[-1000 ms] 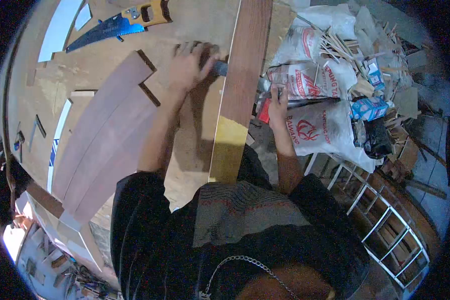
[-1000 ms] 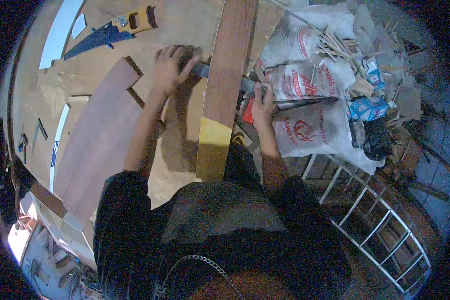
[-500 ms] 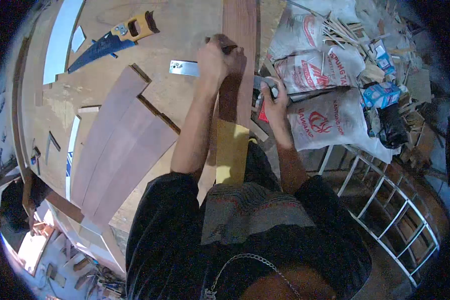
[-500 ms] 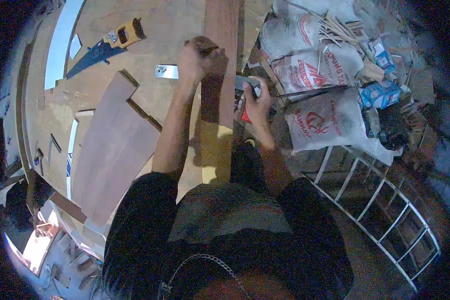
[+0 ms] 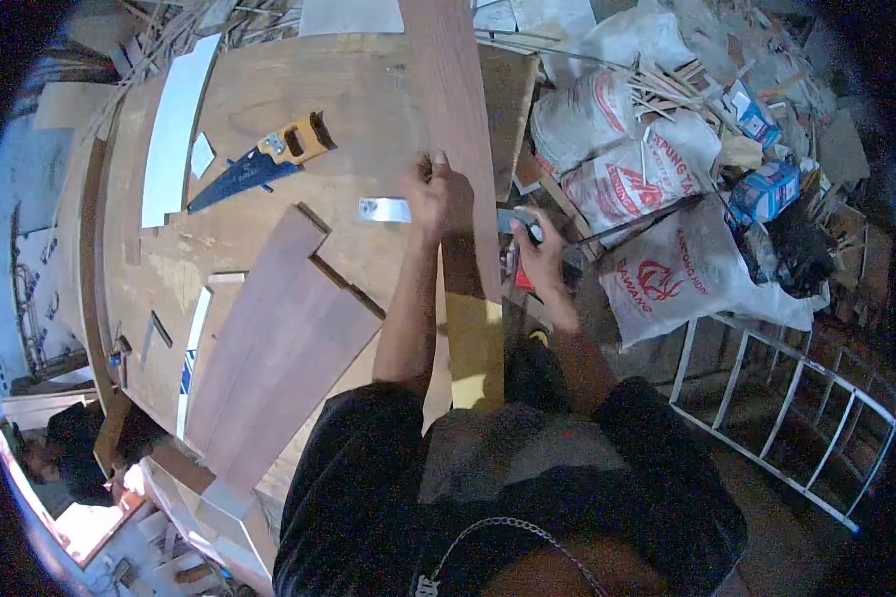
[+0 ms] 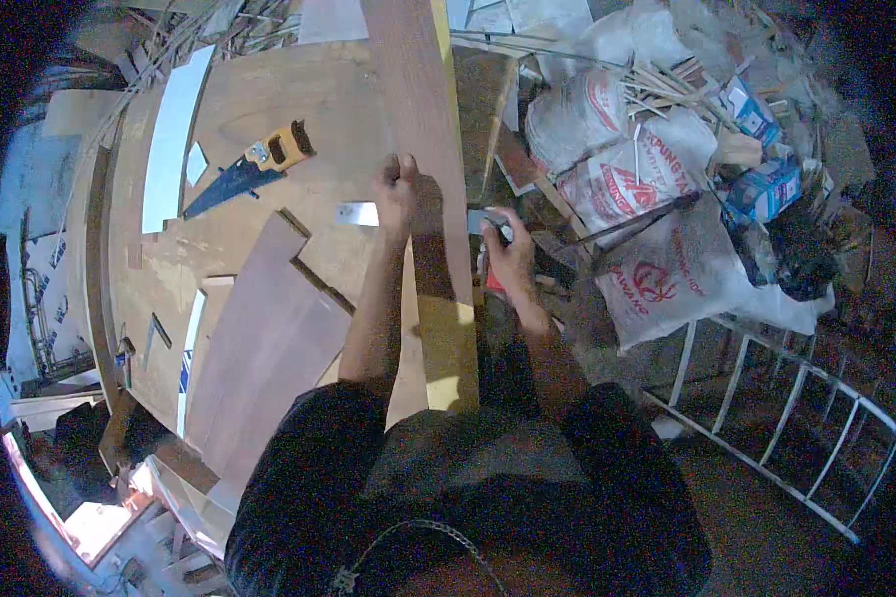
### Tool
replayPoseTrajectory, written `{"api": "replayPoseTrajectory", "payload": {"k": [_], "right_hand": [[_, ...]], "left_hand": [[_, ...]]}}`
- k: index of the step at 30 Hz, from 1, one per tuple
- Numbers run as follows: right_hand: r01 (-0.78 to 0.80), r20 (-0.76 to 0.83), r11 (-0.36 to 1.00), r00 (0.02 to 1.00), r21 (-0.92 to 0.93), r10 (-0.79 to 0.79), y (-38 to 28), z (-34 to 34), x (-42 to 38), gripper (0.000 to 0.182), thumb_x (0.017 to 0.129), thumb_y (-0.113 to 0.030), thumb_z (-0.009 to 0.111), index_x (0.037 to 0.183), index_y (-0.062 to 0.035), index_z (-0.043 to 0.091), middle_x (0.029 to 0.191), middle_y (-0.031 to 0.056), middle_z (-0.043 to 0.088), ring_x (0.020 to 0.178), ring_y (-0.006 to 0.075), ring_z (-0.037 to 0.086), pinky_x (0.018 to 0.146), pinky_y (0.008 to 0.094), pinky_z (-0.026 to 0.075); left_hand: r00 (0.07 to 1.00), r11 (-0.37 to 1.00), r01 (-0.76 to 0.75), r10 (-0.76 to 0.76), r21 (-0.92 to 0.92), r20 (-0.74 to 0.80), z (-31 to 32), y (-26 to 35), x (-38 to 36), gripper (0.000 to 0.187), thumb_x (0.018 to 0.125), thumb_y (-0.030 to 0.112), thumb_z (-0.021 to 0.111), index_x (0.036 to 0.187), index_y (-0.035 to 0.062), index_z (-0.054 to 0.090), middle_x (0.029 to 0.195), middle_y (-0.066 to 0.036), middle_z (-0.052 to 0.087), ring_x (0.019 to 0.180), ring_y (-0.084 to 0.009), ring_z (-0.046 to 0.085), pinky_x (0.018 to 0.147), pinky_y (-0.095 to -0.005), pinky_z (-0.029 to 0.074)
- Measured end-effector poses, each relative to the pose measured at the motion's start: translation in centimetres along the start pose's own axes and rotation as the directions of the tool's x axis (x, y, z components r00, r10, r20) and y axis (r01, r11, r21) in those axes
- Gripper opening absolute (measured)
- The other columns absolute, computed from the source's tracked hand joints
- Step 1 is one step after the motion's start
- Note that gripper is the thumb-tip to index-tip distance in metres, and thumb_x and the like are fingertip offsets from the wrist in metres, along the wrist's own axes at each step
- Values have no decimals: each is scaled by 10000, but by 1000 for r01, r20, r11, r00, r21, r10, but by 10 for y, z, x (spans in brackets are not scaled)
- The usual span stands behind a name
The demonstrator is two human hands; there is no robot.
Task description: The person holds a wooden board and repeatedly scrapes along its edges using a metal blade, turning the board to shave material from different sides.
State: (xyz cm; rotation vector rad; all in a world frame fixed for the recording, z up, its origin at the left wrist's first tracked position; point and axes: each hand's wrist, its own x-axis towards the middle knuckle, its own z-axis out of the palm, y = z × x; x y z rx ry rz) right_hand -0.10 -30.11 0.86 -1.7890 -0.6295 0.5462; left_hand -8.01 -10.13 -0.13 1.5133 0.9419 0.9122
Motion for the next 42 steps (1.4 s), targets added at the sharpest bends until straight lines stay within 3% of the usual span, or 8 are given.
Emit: {"api": "replayPoseTrajectory", "payload": {"k": [9,11,19,23,25,27,29,42], "right_hand": [[67,-145,996,988,51,-59,3,-2,-41,230,938,-143,615,1132,-21,592,859,73,626,674,112,581,636,285,480],[-25,-126,958,990,284,63,8,1,-41,225,937,-143,610,1127,-25,594,906,86,627,723,136,589,695,295,484],[218,-153,976,965,22,-213,11,-10,-35,245,948,-139,584,1149,-2,564,1003,113,626,919,192,589,837,338,471],[145,-130,988,982,59,-137,18,-3,-26,235,951,-127,577,1140,13,562,1008,131,628,937,206,583,861,350,465],[43,-170,998,984,-40,-49,25,-6,-20,346,937,-200,623,1182,34,550,1058,116,604,953,217,578,843,348,472],[85,-107,996,990,-33,-88,55,-8,-2,381,931,-237,637,1196,25,560,1071,122,610,958,200,565,874,347,460],[96,-134,994,987,56,-87,49,-2,6,345,931,-215,636,1170,26,570,1075,118,612,966,188,551,892,338,443],[238,-176,967,952,-92,-251,30,-7,11,294,905,-177,657,1121,7,579,1023,145,643,948,264,611,866,373,471]], "left_hand": [[996,999,22,-25,-33,-89,4,21,-16,297,943,211,627,790,-42,594,678,-10,539,647,-116,452,574,-298,402],[993,998,41,-47,-56,-107,10,23,-12,277,931,196,636,790,-40,604,676,-25,560,641,-124,463,580,-307,413],[985,986,81,-57,144,-164,20,10,-9,232,860,192,682,903,-32,648,781,-178,658,703,-248,621,680,-369,490],[813,689,-373,566,621,-139,-15,99,-9,291,861,121,622,1135,27,596,1043,-165,676,902,-259,664,756,-368,522],[902,934,-317,242,167,358,-51,207,-50,291,861,140,624,1133,40,605,1129,-154,652,984,-312,642,831,-386,511],[605,825,-534,527,-187,597,-57,302,-97,250,873,210,654,1023,14,620,1075,-144,666,958,-331,644,838,-397,509],[400,721,-540,674,-434,621,-50,343,-138,259,869,250,661,957,8,625,1050,-156,664,948,-333,644,820,-413,513],[254,669,-399,738,-627,625,-42,358,-210,365,872,305,659,1107,34,591,1157,-180,624,1061,-323,602,928,-415,449]]}}
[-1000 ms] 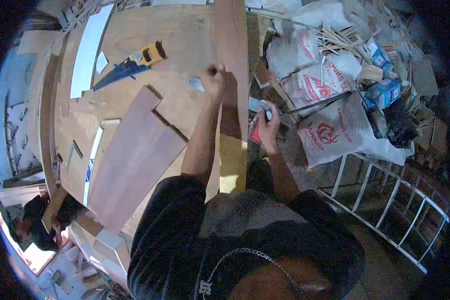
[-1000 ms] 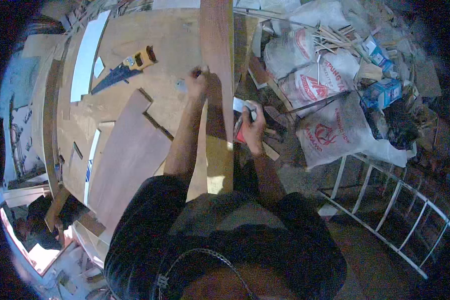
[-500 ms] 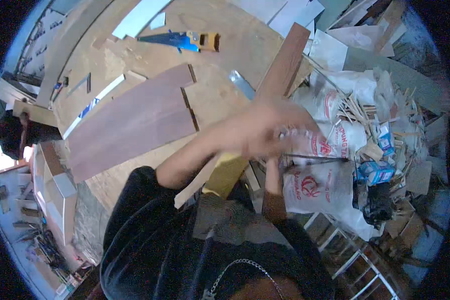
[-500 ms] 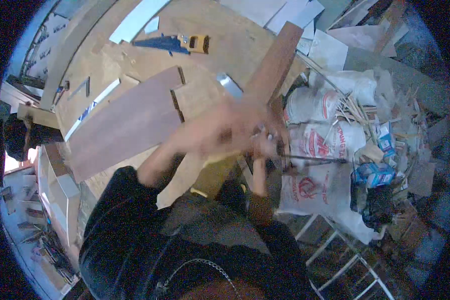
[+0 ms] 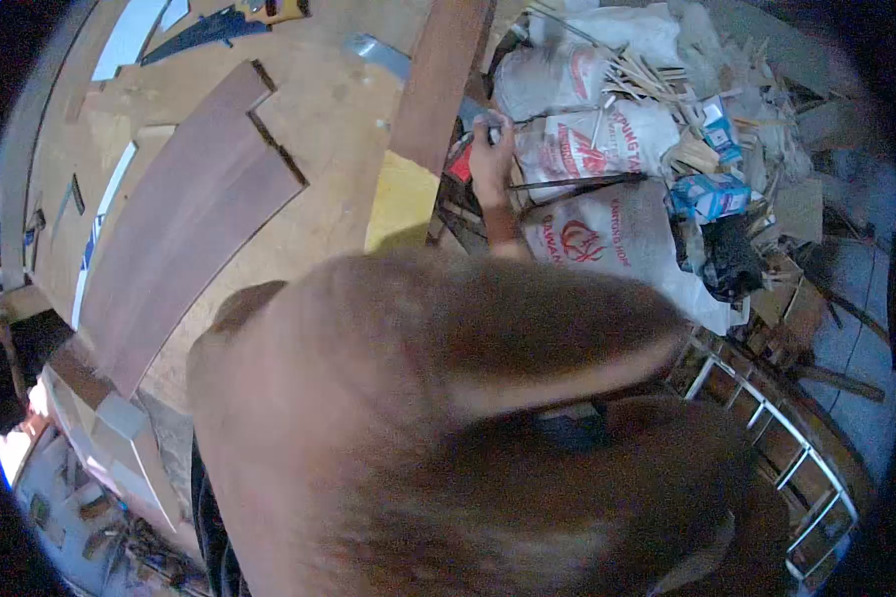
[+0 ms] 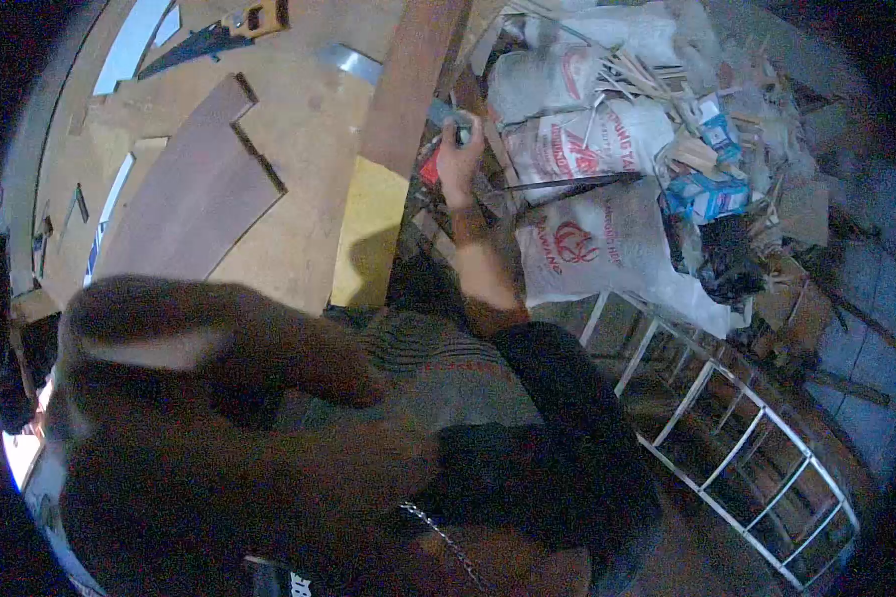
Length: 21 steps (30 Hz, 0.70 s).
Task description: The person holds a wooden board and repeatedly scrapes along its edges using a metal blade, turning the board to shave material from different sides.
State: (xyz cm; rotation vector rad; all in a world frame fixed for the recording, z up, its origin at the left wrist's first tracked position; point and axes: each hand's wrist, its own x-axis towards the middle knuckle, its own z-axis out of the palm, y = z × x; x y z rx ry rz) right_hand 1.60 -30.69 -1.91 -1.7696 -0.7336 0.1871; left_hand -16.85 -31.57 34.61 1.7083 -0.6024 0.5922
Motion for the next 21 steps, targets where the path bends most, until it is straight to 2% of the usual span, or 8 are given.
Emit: {"api": "replayPoseTrajectory", "payload": {"k": [2,7,9,12,14,16,18,21], "right_hand": [[-269,71,952,963,147,261,-15,-1,-3,290,914,-166,656,1141,-1,583,1049,106,626,994,198,561,926,335,428],[-173,57,984,984,48,170,-38,-3,2,257,921,-152,643,1122,-4,581,1073,109,615,1017,201,554,940,334,422],[-175,50,977,984,124,170,-35,-3,0,231,905,-134,638,1095,-20,570,974,113,628,941,247,601,869,368,459],[-164,30,984,986,71,162,11,-3,-7,243,894,-122,645,1101,-22,565,966,113,628,951,256,600,881,369,457],[-209,31,975,978,82,207,16,10,5,256,890,-122,654,1108,-19,568,987,110,628,975,243,587,903,359,446],[-204,-184,967,967,-155,174,17,16,-7,271,887,-125,660,1121,-20,573,1020,99,627,998,226,567,926,346,430],[-46,10,999,999,24,46,-11,-4,1,284,883,-132,672,1127,-25,573,1017,91,631,1003,232,577,937,367,437],[-85,-4,987,996,133,86,-16,4,0,269,880,-112,679,1116,-33,577,992,85,634,1014,238,585,945,380,442]], "left_hand": [[1000,1000,-12,12,5,13,1,1,0,384,873,314,659,1130,38,586,1173,-184,618,1078,-322,595,945,-415,440],[999,998,-25,24,51,30,-6,0,-4,433,874,335,659,1187,48,573,1214,-194,602,1122,-318,579,987,-416,416],[1000,996,-2,0,91,17,-15,1,-11,454,875,344,658,1210,52,568,1230,-197,596,1139,-316,572,1004,-417,406],[982,947,172,-143,270,-123,-52,-19,-41,485,875,356,658,1245,58,560,1255,-203,587,1165,-314,563,1029,-417,391],[898,795,422,-298,437,-325,-89,-56,-72,506,876,365,658,1268,62,555,1271,-207,581,1183,-312,556,1045,-417,382],[773,544,629,-356,556,-526,-135,-130,-115,527,876,374,658,1291,66,550,1288,-210,574,1200,-311,549,1062,-418,372],[710,338,703,-358,625,-606,-170,-207,-162,549,877,382,658,1314,70,544,1304,-214,568,1217,-309,543,1079,-418,362],[707,205,696,-364,689,-606,-196,-287,-209,571,877,391,657,1337,74,539,1321,-218,562,1235,-308,536,1095,-418,352]]}}
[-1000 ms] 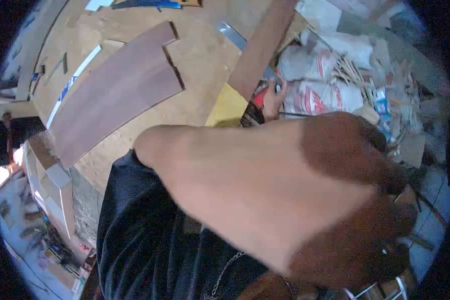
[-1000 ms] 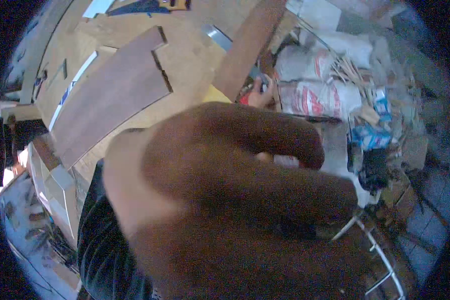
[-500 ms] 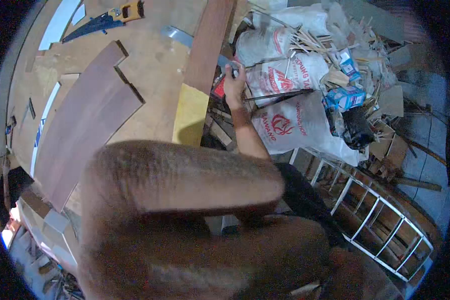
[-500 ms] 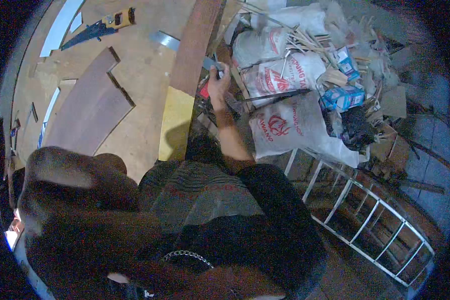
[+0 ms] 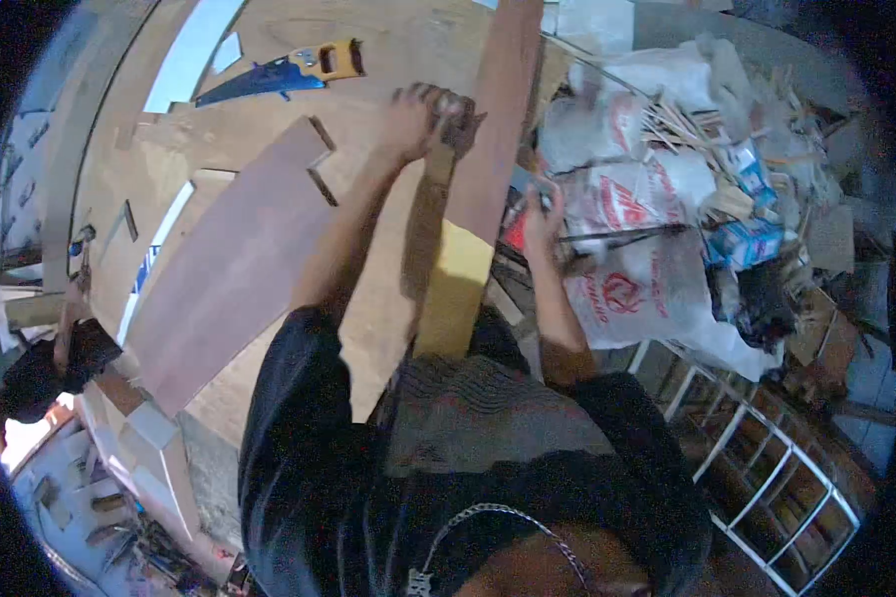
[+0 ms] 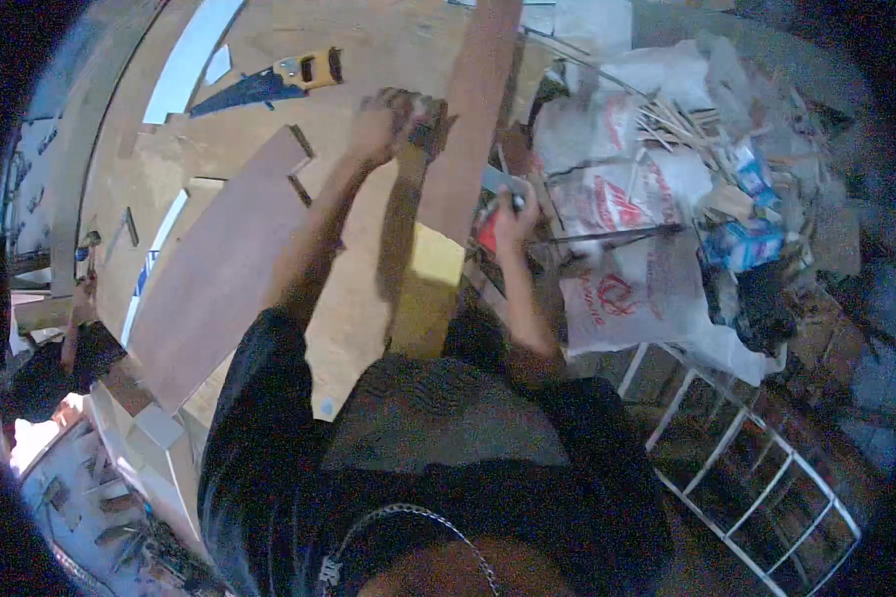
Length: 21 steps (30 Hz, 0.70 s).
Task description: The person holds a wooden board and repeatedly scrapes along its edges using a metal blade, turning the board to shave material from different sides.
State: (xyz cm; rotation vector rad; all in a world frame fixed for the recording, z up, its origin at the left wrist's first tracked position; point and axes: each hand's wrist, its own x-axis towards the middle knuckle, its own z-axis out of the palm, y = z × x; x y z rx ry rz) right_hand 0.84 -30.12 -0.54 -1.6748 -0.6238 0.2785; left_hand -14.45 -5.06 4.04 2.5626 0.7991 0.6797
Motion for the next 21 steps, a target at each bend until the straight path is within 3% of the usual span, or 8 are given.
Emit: {"api": "replayPoseTrajectory", "payload": {"k": [2,3,6,7,9,14,17,21], "right_hand": [[-466,156,846,884,257,440,-7,-10,3,274,904,-170,677,1117,-24,585,913,71,633,942,233,603,896,346,465],[-608,222,732,794,308,566,-7,-15,7,280,912,-189,676,1118,-21,587,887,66,633,918,232,609,880,335,473],[-513,230,852,846,106,481,7,-22,34,212,896,-160,685,1054,-31,629,912,67,657,796,199,636,767,329,507],[-80,243,993,965,-89,100,17,-22,53,216,899,-174,685,1055,-33,635,889,72,657,685,162,616,642,312,497],[336,425,915,878,-222,-219,29,-25,76,228,905,-197,686,1061,-38,643,855,77,653,577,102,594,495,290,470],[-335,529,903,732,-270,430,-16,-17,89,240,917,-214,676,1097,-60,636,791,15,621,680,67,571,631,251,465],[-55,580,944,777,-325,245,-2,-18,88,219,952,-219,628,1098,-56,617,809,18,604,638,74,551,599,254,467],[-104,606,932,734,-347,308,-14,-11,80,229,977,-207,584,1105,-17,597,1014,46,616,1007,136,551,920,286,415]], "left_hand": [[951,932,-225,273,285,-145,32,-6,2,352,932,416,481,992,123,667,1014,-158,684,742,-317,660,671,-423,518],[955,935,-216,262,280,-137,38,-11,-2,352,932,416,481,992,123,667,1014,-158,684,742,-317,660,671,-423,518],[914,961,46,-150,271,377,53,-14,-21,321,924,388,499,995,143,694,878,-134,707,744,-323,684,716,-434,529],[923,973,142,-196,180,332,49,-6,-35,307,918,372,506,970,144,706,825,-130,705,726,-329,687,716,-437,534],[866,925,376,-370,49,336,9,41,-52,277,908,333,518,902,144,720,777,-140,697,678,-353,683,674,-451,546],[766,820,534,-573,207,291,17,48,-85,311,923,337,502,870,118,717,769,-172,686,668,-367,676,639,-461,545],[793,814,563,-581,141,183,34,39,-99,370,938,349,485,785,104,717,698,-183,665,629,-373,667,619,-471,539],[733,738,674,-657,-48,176,28,45,-121,496,973,428,449,778,54,709,664,-222,639,620,-378,662,583,-452,521]]}}
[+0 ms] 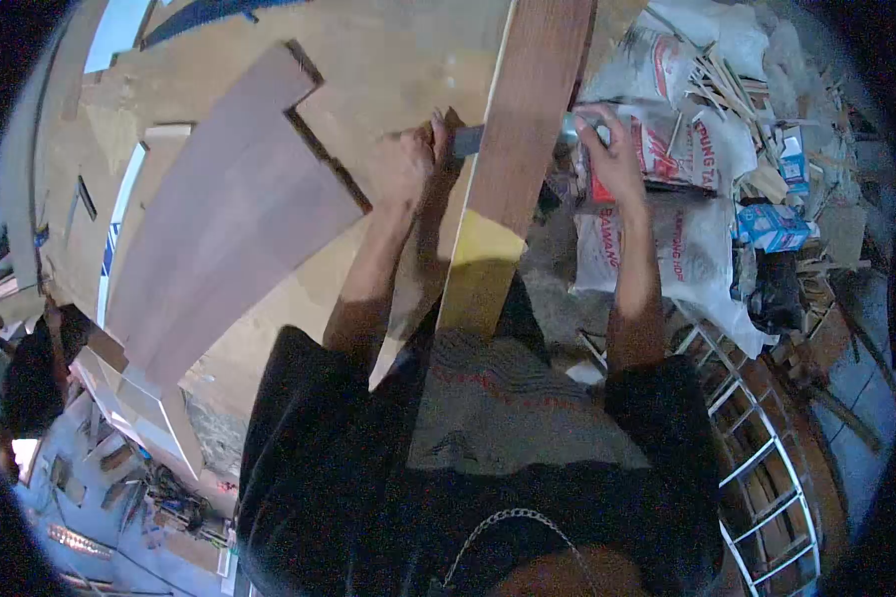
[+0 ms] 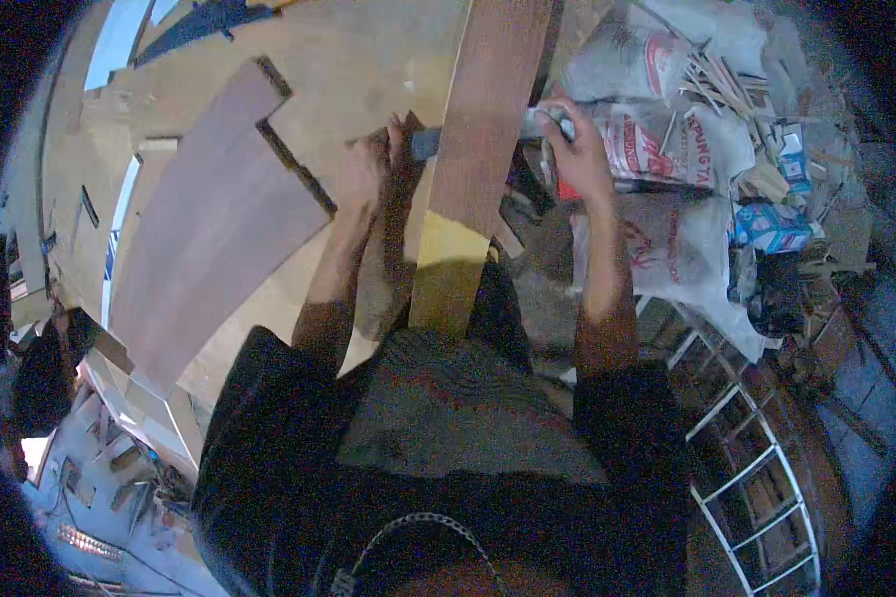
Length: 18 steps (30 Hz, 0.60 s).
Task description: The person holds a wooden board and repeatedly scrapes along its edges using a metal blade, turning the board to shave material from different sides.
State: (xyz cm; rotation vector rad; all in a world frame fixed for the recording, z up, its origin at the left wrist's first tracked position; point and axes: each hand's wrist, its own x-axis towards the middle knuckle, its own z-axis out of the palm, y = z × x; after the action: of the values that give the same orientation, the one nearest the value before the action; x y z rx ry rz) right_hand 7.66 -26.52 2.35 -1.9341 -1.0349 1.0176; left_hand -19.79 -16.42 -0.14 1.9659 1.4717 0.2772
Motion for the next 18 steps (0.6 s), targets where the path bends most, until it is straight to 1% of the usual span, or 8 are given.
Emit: {"api": "replayPoseTrajectory", "payload": {"k": [1,3,5,7,8,11,14,18], "right_hand": [[32,35,999,999,34,-33,-9,4,-7,238,977,-208,581,1110,-11,593,1060,49,614,1095,144,517,990,291,371],[0,52,1000,999,5,0,-2,3,-10,248,977,-226,578,1103,-13,596,1052,52,614,1064,144,534,965,293,394],[138,64,989,989,-61,-134,7,3,-3,255,967,-231,592,1097,-11,597,1060,55,616,1067,142,532,967,290,390],[451,-13,861,884,-235,-467,5,9,-3,207,967,-237,603,1117,-94,608,775,20,606,635,95,567,585,281,474],[252,22,957,968,-141,-252,5,5,-7,213,968,-243,600,1121,-95,602,742,16,596,610,96,562,566,285,469],[103,79,989,992,-109,-94,0,5,-6,224,970,-258,593,1131,-102,585,697,13,575,552,100,554,501,286,452],[269,85,954,962,-134,-259,5,8,-3,235,968,-261,597,1152,-116,575,672,8,562,485,79,523,415,264,405],[-39,166,999,985,2,38,-10,9,-4,257,956,-261,617,1155,-101,584,721,29,597,558,92,541,506,281,449]], "left_hand": [[1000,1000,14,-14,0,13,-5,0,-7,496,973,428,449,778,54,709,664,-222,639,620,-378,662,583,-452,521],[1000,985,-6,5,175,4,-10,5,-8,498,984,416,428,781,55,704,676,-227,638,612,-382,656,583,-457,520],[997,989,-12,23,144,-73,-6,3,-13,506,985,420,425,758,61,700,665,-223,634,599,-381,653,577,-461,517],[993,992,-13,27,123,-112,0,-5,-22,515,986,424,422,734,67,696,654,-219,631,585,-379,649,571,-465,515],[992,992,-43,58,123,-116,3,-9,-22,519,983,432,427,724,75,702,637,-216,626,573,-376,646,564,-464,514],[988,992,-47,64,121,-143,-3,-4,-25,527,980,445,434,709,87,710,613,-207,621,560,-369,645,549,-459,515],[983,985,-19,49,171,-177,-9,-4,-36,529,981,458,429,728,97,720,613,-199,626,565,-363,652,541,-454,520],[967,989,-61,92,132,-239,-9,-3,-34,528,981,475,425,750,112,730,585,-176,625,518,-361,634,513,-455,515]]}}
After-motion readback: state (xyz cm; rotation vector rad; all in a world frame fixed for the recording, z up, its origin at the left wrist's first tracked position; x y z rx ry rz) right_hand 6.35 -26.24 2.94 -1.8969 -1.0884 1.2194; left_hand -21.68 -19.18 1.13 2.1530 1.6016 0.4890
